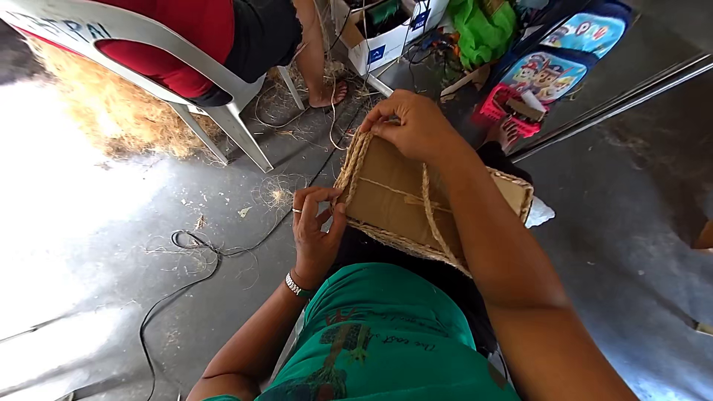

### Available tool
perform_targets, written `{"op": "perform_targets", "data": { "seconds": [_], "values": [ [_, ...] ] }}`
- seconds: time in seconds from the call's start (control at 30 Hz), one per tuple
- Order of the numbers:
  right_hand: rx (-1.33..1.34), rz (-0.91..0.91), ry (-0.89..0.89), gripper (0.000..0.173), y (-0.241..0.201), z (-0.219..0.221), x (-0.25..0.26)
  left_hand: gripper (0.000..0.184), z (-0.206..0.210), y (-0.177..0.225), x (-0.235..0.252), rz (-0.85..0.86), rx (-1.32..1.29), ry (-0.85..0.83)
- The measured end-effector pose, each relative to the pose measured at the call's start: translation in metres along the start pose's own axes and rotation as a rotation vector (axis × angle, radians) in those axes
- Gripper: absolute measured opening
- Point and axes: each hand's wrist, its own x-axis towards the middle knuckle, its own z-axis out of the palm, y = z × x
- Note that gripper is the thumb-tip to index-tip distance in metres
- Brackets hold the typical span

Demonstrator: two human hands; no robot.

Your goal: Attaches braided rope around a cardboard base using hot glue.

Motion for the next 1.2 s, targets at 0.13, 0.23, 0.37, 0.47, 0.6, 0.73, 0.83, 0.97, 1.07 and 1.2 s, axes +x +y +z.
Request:
{"op": "perform_targets", "data": {
  "seconds": [0.13,0.23,0.37,0.47,0.6,0.73,0.83,0.97,1.07,1.2],
  "values": [
    [0.019,-0.013,0.011,0.016,0.002,0.000,0.000,0.019,-0.003,0.002,0.005,0.009,0.015,-0.013],
    [0.004,-0.036,0.016,0.016,-0.002,-0.003,-0.002,0.014,-0.009,0.006,0.024,-0.021,0.068,-0.045],
    [-0.068,-0.046,0.038,0.023,-0.010,-0.001,-0.003,0.023,-0.015,0.008,0.062,-0.105,0.122,-0.209],
    [-0.074,-0.058,0.114,0.035,-0.010,0.000,-0.011,0.020,-0.011,0.007,0.081,-0.120,0.202,-0.305],
    [-0.054,-0.027,0.060,0.023,-0.007,-0.024,-0.044,0.029,-0.008,0.006,0.088,-0.085,0.204,-0.357],
    [-0.047,0.032,-0.150,0.011,-0.015,-0.042,-0.100,0.051,-0.008,0.002,0.087,-0.105,0.231,-0.398],
    [0.000,-0.083,-0.400,0.018,-0.019,-0.043,-0.139,0.042,-0.006,-0.006,0.093,-0.096,0.228,-0.409],
    [0.059,-0.182,-0.625,0.014,-0.040,-0.027,-0.159,0.031,0.001,-0.018,0.103,-0.019,0.188,-0.326],
    [0.052,-0.133,-0.518,0.022,-0.039,-0.046,-0.148,0.028,0.004,-0.018,0.104,-0.111,0.125,-0.332],
    [0.019,0.027,-0.137,0.028,0.013,-0.111,-0.102,0.028,0.005,-0.015,0.100,-0.174,0.057,-0.307]
  ]
}}
